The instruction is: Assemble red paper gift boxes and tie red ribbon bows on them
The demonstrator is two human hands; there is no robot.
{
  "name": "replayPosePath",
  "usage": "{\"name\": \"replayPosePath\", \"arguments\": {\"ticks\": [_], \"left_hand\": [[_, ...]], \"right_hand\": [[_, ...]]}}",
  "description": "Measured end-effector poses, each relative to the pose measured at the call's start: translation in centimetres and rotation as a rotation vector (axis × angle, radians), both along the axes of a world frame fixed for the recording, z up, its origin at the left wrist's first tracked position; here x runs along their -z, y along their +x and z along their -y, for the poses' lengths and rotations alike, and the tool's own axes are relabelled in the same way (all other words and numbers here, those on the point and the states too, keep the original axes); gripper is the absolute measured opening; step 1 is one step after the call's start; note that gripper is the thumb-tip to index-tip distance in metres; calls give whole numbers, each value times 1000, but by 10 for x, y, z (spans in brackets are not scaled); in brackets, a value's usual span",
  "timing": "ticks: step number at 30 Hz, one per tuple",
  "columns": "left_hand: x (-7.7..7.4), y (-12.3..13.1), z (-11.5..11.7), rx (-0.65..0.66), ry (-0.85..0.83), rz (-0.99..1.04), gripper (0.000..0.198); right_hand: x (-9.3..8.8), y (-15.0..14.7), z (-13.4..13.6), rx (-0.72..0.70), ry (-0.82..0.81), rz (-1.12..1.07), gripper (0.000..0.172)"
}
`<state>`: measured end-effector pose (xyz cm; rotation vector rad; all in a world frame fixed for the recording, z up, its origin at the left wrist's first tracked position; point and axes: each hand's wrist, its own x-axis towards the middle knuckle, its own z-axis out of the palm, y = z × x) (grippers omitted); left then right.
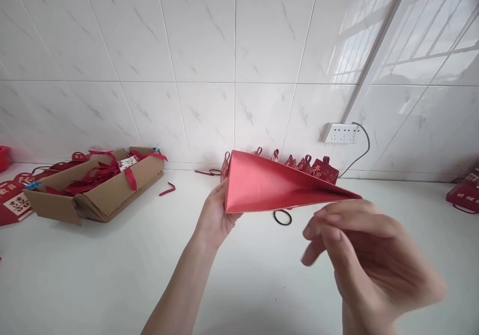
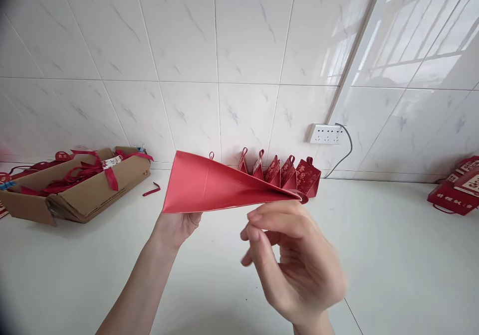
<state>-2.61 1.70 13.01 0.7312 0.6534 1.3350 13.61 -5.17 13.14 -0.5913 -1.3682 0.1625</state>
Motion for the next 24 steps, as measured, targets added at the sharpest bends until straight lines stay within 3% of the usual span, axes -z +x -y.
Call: {"name": "replayPosePath", "arguments": {"ticks": [7, 11, 14, 17, 20, 24], "left_hand": [[2, -2, 3, -117, -77, 11, 25], [4, -5, 3, -140, -53, 4, 28], [2, -10, 2, 43, 35, -114, 27], [1, -17, 3, 321, 138, -341, 47], [1, -23, 9, 333, 238, -613, 61], [-2, -24, 18, 315, 365, -787, 59]], "right_hand": [[-2, 12, -1, 318, -15, 24, 33], [-6, 17, 0, 276, -45, 82, 37], [-6, 17, 2, 292, -116, 33, 22], [-6, 18, 3, 404, -228, -102, 11], [-7, 23, 0, 420, -383, -221, 15], [-6, 35, -12, 391, -550, -267, 28]]}}
